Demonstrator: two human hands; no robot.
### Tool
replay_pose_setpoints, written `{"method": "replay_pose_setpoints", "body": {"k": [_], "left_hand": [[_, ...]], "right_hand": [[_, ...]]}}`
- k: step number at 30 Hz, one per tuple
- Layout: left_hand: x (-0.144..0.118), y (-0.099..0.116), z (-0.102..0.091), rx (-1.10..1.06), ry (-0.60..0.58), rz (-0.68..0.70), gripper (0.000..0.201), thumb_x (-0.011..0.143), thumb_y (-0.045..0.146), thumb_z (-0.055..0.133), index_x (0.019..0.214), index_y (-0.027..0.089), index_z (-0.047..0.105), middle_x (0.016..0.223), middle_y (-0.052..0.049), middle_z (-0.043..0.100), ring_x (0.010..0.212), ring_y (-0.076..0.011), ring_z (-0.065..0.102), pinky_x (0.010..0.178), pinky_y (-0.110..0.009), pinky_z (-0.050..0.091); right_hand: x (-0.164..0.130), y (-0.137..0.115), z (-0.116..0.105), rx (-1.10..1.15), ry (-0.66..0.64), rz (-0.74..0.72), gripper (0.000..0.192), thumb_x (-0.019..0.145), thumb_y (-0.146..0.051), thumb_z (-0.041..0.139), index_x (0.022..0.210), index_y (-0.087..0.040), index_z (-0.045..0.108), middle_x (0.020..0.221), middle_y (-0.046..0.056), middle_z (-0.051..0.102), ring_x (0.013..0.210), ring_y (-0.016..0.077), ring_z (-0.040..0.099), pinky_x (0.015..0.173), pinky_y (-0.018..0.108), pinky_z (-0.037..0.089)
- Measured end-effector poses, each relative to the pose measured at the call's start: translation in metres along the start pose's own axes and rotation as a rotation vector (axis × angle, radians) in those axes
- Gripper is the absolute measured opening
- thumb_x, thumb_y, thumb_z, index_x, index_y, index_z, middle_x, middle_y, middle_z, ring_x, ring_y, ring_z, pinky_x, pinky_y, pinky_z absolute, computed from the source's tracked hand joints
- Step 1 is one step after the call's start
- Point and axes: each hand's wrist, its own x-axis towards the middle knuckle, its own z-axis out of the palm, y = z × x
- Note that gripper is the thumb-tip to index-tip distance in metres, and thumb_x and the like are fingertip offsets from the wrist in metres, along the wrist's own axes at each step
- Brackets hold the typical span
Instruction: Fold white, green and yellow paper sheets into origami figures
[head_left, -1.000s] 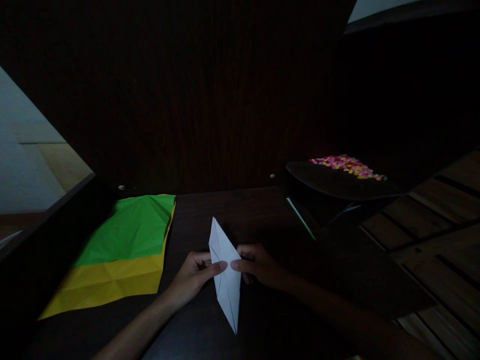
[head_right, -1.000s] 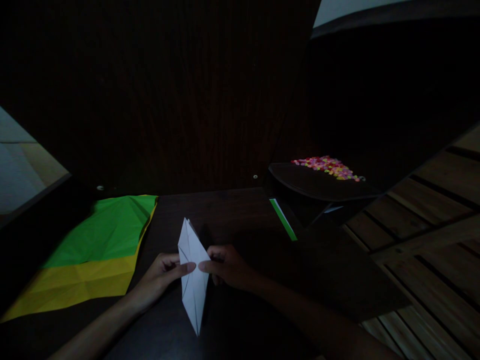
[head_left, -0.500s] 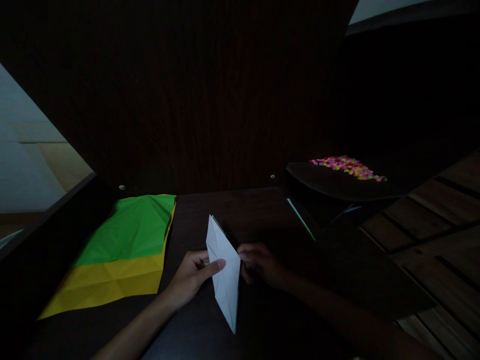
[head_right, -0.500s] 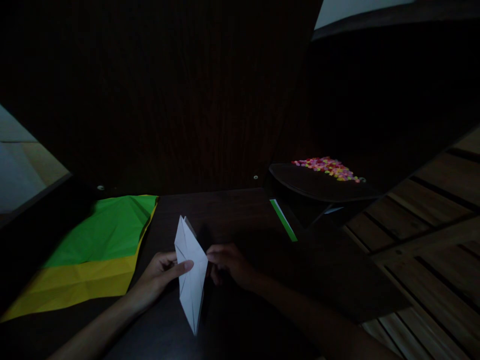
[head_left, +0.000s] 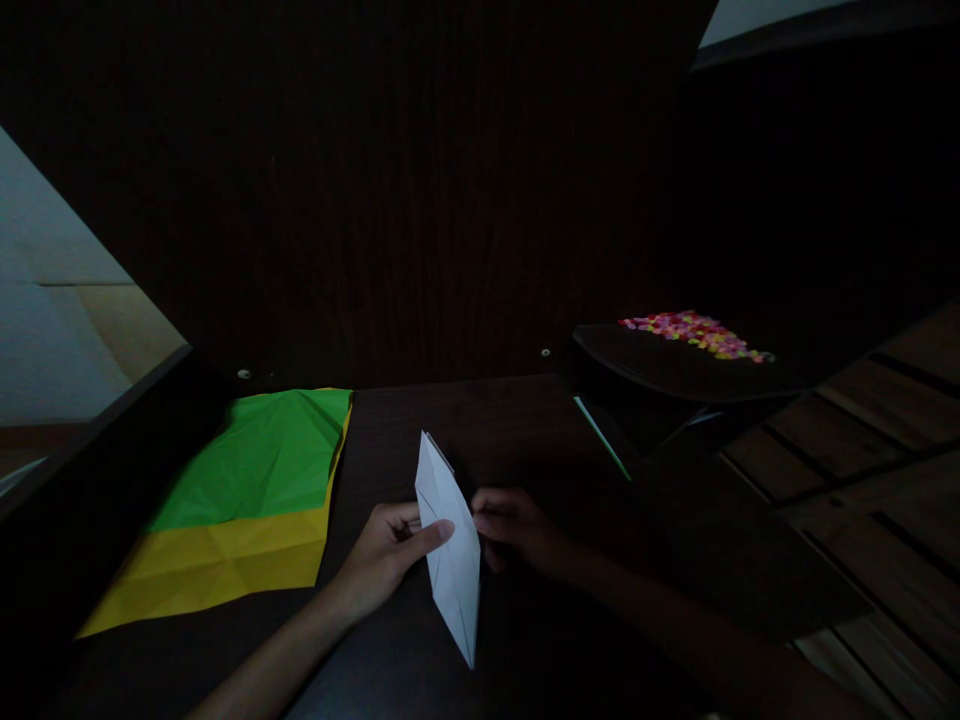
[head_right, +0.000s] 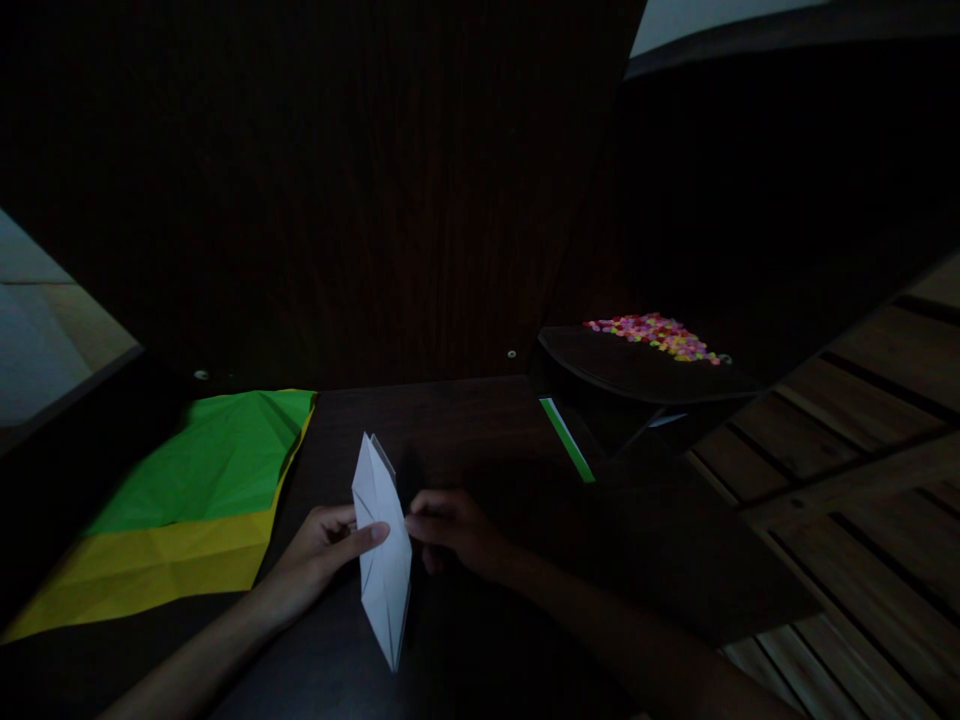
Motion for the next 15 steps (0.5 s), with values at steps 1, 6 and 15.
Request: {"method": "replay_pose_setpoints", "body": {"k": [1, 6, 15], "left_hand": [[0.0, 0.0, 0.0, 0.005, -0.006, 0.007, 0.03, 0.075, 0.042, 0.071, 0.08, 0.012, 0.075, 0.073, -0.005, 0.074, 0.068, -0.0195, 0.065, 0.064, -0.027, 0.048], [0.0, 0.001, 0.002, 0.042, -0.02, 0.035, 0.03, 0.076, 0.041, 0.07, 0.079, 0.012, 0.075, 0.072, -0.004, 0.074, 0.064, -0.018, 0.064, 0.06, -0.025, 0.047], [-0.001, 0.002, 0.004, 0.011, -0.119, 0.067, 0.031, 0.079, 0.041, 0.068, 0.085, 0.012, 0.075, 0.075, -0.006, 0.075, 0.07, -0.0197, 0.066, 0.066, -0.027, 0.049]], "right_hand": [[0.0, 0.0, 0.001, -0.01, 0.001, 0.002, 0.039, 0.075, -0.052, 0.067, 0.07, -0.016, 0.055, 0.054, -0.004, 0.054, 0.039, 0.0073, 0.048, 0.039, 0.019, 0.035], [0.0, 0.001, 0.004, -0.079, 0.014, 0.011, 0.041, 0.072, -0.053, 0.069, 0.068, -0.016, 0.053, 0.054, -0.005, 0.053, 0.039, 0.0066, 0.048, 0.038, 0.018, 0.036], [0.001, 0.011, 0.005, -0.184, 0.059, -0.011, 0.038, 0.076, -0.049, 0.067, 0.063, -0.017, 0.05, 0.045, -0.007, 0.048, 0.037, 0.006, 0.044, 0.036, 0.016, 0.032]]}}
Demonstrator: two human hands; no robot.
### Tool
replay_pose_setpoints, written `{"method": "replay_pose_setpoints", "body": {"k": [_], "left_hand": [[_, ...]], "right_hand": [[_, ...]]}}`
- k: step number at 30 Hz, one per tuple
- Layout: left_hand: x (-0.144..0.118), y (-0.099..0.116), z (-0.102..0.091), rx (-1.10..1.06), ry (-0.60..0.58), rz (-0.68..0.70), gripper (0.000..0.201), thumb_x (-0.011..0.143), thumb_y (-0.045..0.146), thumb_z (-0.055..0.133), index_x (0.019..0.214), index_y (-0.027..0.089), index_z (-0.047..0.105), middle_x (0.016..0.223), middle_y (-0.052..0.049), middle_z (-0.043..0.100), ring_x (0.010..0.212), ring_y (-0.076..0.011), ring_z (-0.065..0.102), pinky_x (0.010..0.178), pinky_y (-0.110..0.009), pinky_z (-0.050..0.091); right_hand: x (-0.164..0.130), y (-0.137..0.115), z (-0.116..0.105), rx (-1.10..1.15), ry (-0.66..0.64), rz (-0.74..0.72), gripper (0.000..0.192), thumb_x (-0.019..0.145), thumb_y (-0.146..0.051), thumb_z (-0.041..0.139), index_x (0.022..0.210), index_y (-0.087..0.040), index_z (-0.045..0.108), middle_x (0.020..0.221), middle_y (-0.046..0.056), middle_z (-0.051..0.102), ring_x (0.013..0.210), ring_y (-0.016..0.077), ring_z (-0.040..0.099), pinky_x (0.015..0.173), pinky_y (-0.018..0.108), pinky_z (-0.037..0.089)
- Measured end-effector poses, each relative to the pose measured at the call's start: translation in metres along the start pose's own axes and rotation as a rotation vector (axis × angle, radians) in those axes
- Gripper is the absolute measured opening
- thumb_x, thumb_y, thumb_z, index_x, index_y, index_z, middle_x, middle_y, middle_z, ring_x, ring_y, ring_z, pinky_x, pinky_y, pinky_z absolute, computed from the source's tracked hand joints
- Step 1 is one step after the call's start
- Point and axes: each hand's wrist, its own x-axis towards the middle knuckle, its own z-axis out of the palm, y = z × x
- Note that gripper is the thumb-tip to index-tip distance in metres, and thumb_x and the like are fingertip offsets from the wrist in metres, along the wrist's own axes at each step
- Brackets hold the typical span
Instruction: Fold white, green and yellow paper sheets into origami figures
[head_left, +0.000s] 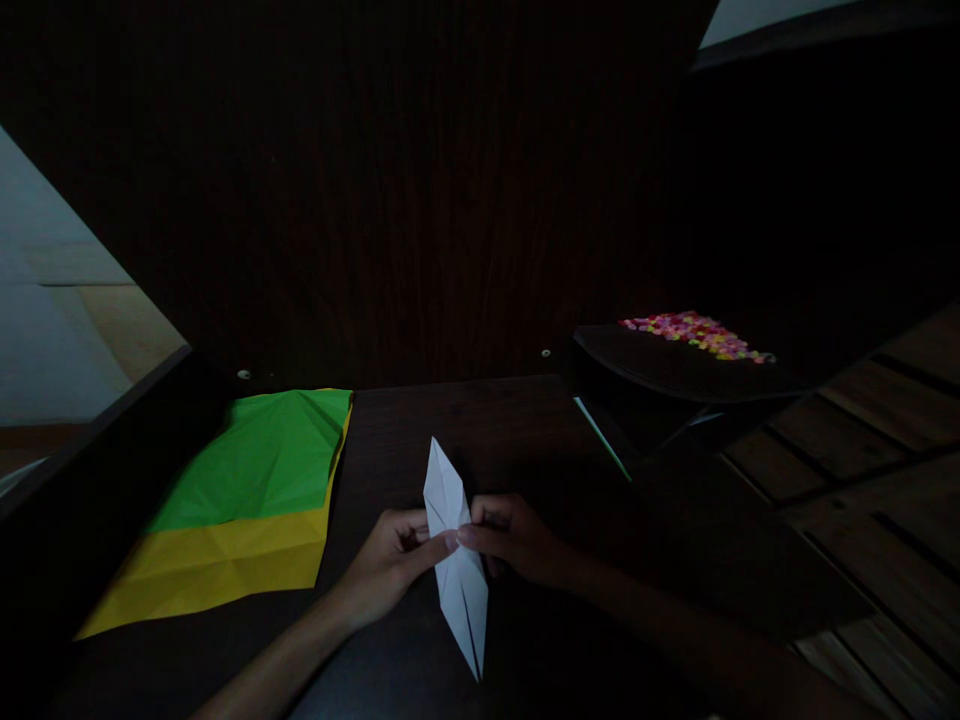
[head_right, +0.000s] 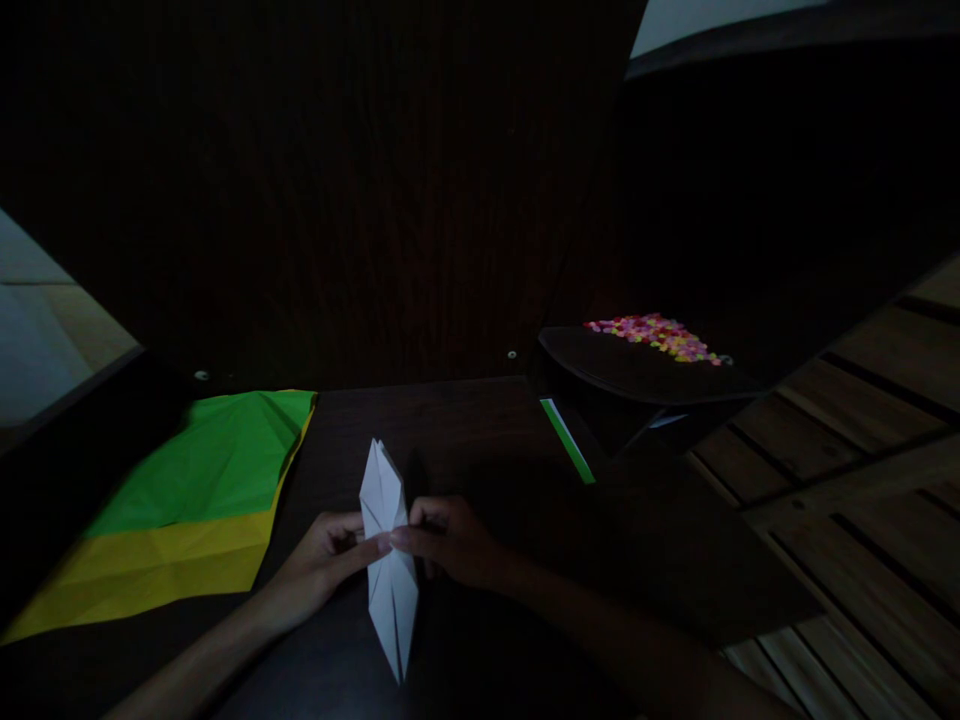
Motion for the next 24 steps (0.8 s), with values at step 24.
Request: {"method": "replay_pose_setpoints", "body": {"k": [24], "left_hand": [[-0.0024, -0.0026, -0.0001, -0.009, -0.116, -0.056, 0.026, 0.084, 0.034, 0.064, 0.082, 0.01, 0.072, 0.076, -0.005, 0.069, 0.069, -0.0164, 0.058, 0.066, -0.027, 0.043]], "right_hand": [[-0.0007, -0.0012, 0.0021, -0.045, 0.033, -0.002, 0.033, 0.079, -0.045, 0.062, 0.063, -0.018, 0.05, 0.049, -0.006, 0.047, 0.038, 0.0068, 0.043, 0.037, 0.017, 0.031]]}}
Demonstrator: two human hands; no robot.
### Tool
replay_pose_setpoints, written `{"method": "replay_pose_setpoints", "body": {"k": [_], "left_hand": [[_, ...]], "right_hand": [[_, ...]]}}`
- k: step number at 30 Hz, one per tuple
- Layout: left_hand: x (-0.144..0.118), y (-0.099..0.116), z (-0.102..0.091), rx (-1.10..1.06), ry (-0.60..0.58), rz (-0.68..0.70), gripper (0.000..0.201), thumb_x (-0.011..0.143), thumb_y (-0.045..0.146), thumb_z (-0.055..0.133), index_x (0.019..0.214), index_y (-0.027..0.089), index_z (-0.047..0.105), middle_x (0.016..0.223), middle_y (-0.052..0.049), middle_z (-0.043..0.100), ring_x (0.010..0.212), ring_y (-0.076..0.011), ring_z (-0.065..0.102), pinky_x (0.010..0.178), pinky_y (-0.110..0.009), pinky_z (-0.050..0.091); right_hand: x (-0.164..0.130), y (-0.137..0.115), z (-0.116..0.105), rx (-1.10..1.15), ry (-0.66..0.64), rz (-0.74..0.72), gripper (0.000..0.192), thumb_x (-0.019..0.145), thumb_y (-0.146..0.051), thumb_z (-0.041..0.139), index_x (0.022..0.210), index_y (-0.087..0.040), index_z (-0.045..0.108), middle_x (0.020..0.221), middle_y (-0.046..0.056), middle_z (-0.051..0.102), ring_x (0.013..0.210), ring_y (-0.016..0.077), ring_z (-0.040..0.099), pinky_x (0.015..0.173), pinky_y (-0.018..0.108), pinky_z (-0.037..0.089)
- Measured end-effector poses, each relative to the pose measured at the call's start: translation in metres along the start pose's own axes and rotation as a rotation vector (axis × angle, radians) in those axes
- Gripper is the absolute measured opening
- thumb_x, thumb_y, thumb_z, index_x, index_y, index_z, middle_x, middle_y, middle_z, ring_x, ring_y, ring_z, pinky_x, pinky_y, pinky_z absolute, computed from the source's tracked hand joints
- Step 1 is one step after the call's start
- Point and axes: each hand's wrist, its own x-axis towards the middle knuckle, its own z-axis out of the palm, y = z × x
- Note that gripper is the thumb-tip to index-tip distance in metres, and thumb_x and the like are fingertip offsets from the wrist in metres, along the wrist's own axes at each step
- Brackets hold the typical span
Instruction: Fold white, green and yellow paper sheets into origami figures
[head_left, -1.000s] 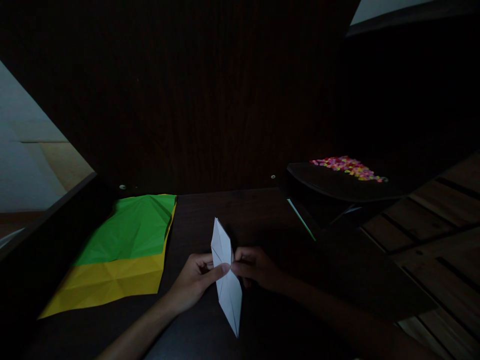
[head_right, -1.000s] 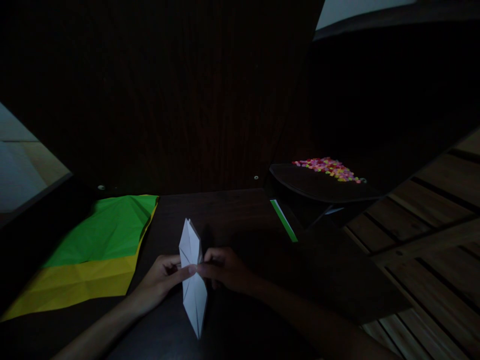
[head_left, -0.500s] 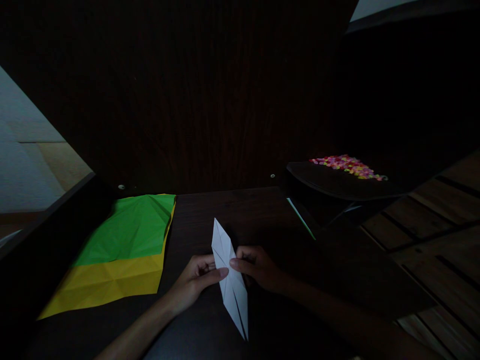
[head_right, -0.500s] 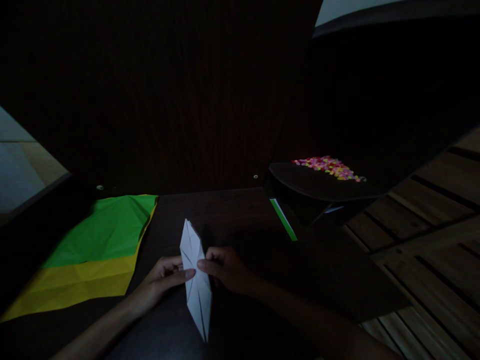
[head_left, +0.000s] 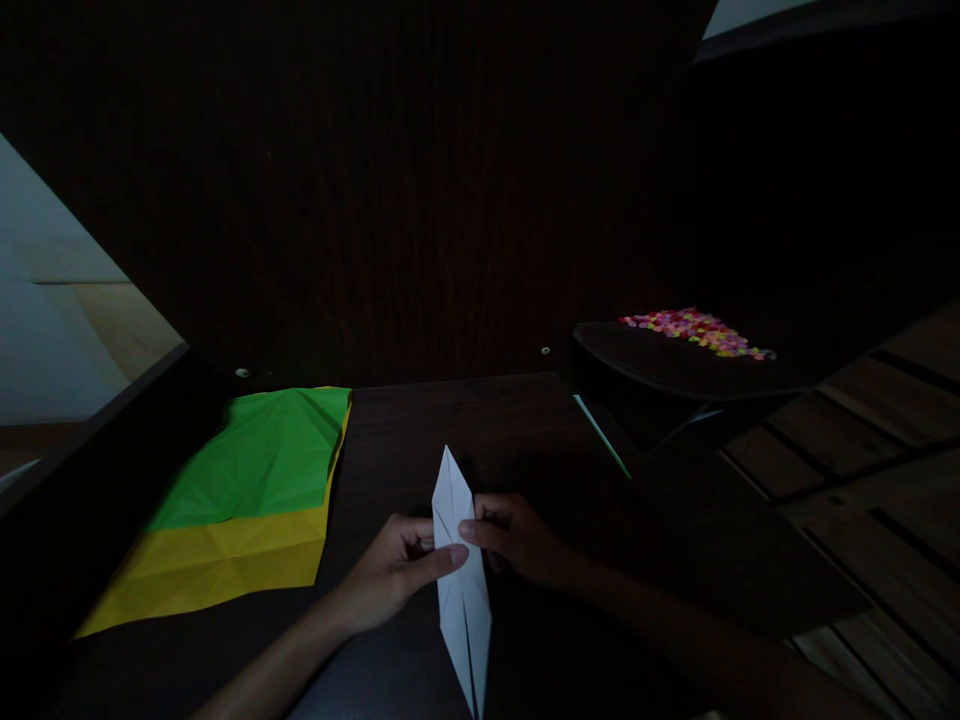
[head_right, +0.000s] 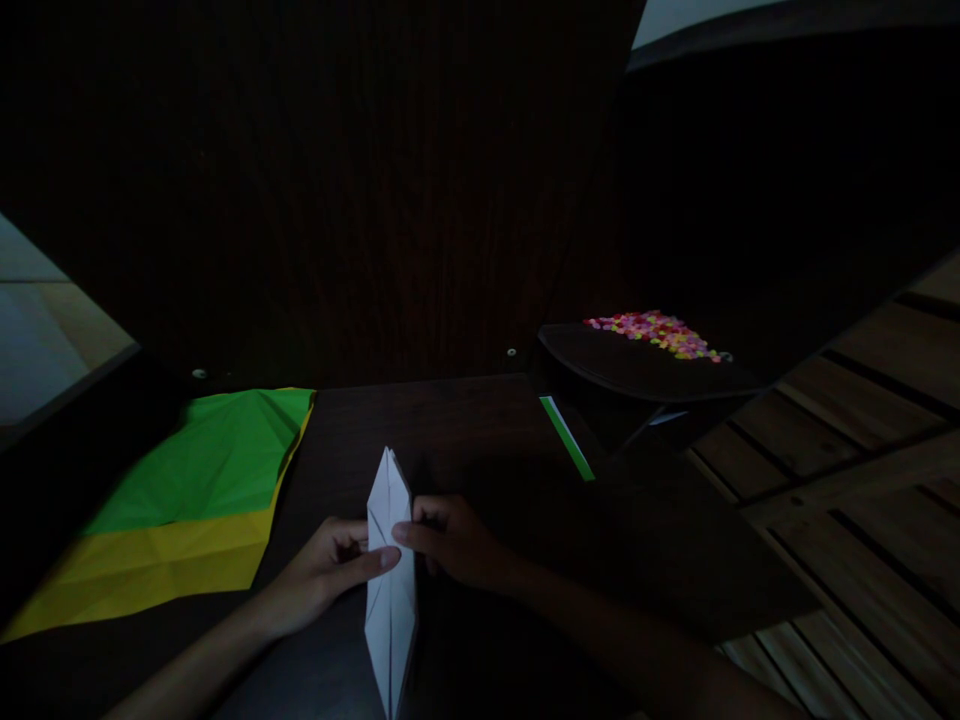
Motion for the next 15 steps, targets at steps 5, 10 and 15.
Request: {"method": "replay_pose_setpoints", "body": {"k": [5, 10, 15], "left_hand": [[-0.0007, -0.0039, -0.001, 0.022, -0.008, -0.011, 0.027, 0.084, 0.035, 0.063, 0.079, 0.01, 0.07, 0.072, -0.003, 0.066, 0.066, -0.0147, 0.055, 0.064, -0.026, 0.041], [-0.0004, -0.0025, -0.0013, 0.029, -0.006, -0.021, 0.028, 0.085, 0.036, 0.062, 0.081, 0.01, 0.071, 0.072, -0.003, 0.066, 0.066, -0.0144, 0.055, 0.064, -0.025, 0.041], [-0.0004, 0.0006, -0.0012, 0.013, -0.05, -0.004, 0.023, 0.086, 0.032, 0.062, 0.082, 0.012, 0.072, 0.076, -0.003, 0.068, 0.068, -0.0137, 0.056, 0.063, -0.024, 0.041]], "right_hand": [[-0.0001, -0.0013, -0.0014, -0.017, -0.012, -0.002, 0.033, 0.082, -0.045, 0.056, 0.064, -0.017, 0.053, 0.047, -0.006, 0.047, 0.038, 0.0073, 0.043, 0.038, 0.018, 0.029], [0.0002, -0.0046, -0.0014, -0.03, -0.003, -0.005, 0.035, 0.082, -0.045, 0.055, 0.062, -0.017, 0.053, 0.046, -0.005, 0.047, 0.038, 0.0072, 0.043, 0.038, 0.019, 0.029], [0.0015, -0.0026, -0.0014, -0.04, 0.035, -0.015, 0.034, 0.081, -0.045, 0.057, 0.062, -0.018, 0.05, 0.045, -0.006, 0.047, 0.037, 0.0067, 0.042, 0.038, 0.018, 0.029]]}}
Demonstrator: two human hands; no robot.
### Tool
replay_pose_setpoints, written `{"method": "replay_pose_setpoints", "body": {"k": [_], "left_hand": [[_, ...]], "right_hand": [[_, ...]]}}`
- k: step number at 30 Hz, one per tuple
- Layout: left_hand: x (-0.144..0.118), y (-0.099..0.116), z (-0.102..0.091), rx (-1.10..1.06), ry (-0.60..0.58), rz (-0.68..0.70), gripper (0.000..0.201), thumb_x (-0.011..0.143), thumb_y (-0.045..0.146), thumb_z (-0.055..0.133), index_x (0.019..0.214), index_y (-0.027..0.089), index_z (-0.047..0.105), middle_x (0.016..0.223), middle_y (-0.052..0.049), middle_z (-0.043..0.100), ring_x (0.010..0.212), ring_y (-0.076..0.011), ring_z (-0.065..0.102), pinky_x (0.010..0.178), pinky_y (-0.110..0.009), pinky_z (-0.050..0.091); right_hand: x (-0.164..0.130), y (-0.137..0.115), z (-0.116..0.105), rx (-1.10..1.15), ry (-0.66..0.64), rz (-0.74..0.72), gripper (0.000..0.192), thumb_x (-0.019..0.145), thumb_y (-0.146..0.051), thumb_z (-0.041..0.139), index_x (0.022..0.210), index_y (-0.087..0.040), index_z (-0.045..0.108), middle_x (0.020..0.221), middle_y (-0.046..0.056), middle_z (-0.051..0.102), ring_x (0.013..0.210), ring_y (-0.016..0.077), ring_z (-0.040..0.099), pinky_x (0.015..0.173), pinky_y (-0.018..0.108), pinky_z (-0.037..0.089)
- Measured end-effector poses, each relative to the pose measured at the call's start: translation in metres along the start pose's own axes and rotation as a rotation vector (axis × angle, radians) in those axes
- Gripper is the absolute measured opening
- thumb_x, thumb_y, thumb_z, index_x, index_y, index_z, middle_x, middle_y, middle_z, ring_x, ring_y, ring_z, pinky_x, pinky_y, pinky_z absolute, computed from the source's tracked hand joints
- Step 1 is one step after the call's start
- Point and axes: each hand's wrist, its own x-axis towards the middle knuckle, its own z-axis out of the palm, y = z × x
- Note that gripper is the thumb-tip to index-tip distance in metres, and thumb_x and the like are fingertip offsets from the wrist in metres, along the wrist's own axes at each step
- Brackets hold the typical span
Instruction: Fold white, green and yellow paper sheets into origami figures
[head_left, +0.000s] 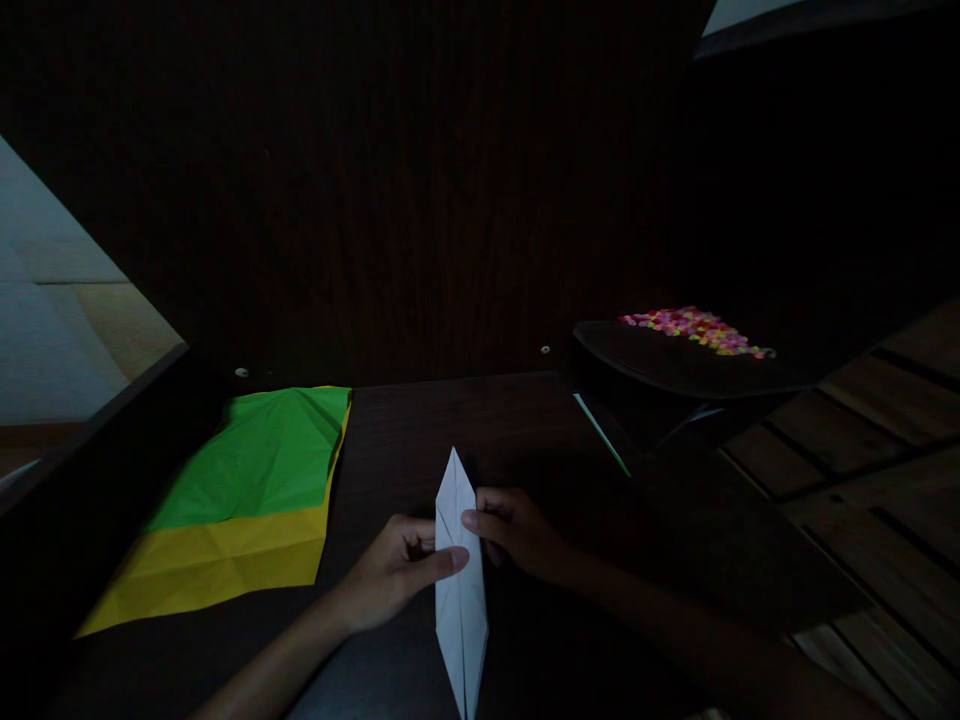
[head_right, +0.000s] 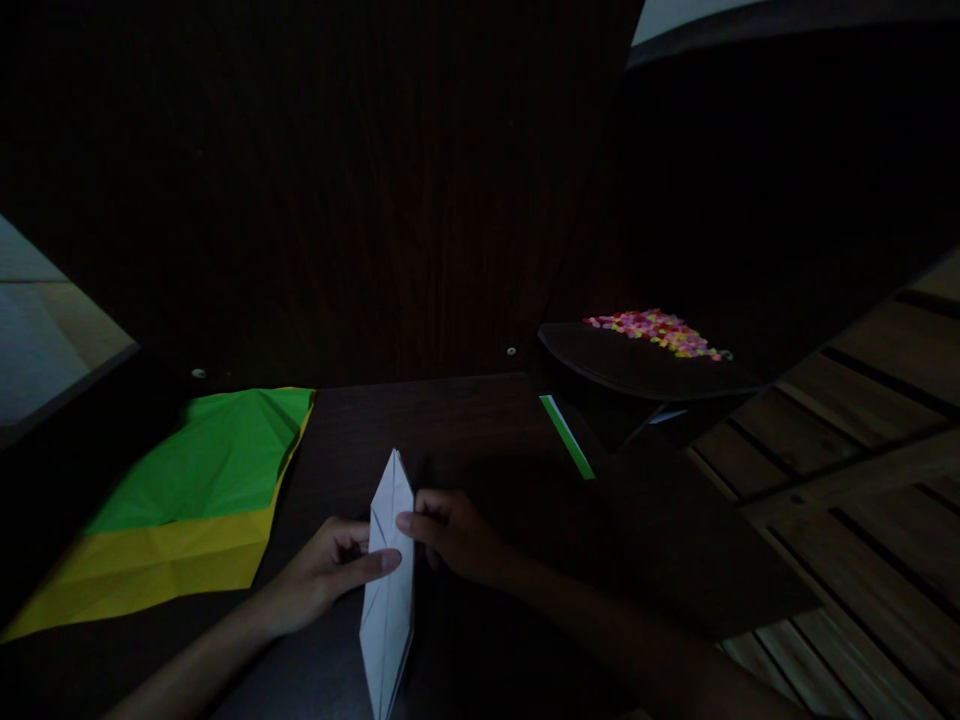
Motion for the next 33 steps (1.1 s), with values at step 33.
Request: {"method": "replay_pose_setpoints", "body": {"k": [33], "left_hand": [[0.0047, -0.0025, -0.0042, -0.084, 0.446, 0.04, 0.025, 0.076, 0.037, 0.07, 0.071, 0.012, 0.071, 0.069, -0.003, 0.069, 0.065, -0.0174, 0.059, 0.062, -0.026, 0.045]], "right_hand": [[-0.007, -0.0038, -0.0007, -0.074, -0.098, -0.016, 0.03, 0.086, -0.039, 0.058, 0.066, -0.017, 0.053, 0.049, -0.006, 0.05, 0.042, 0.0072, 0.045, 0.042, 0.018, 0.032]]}}
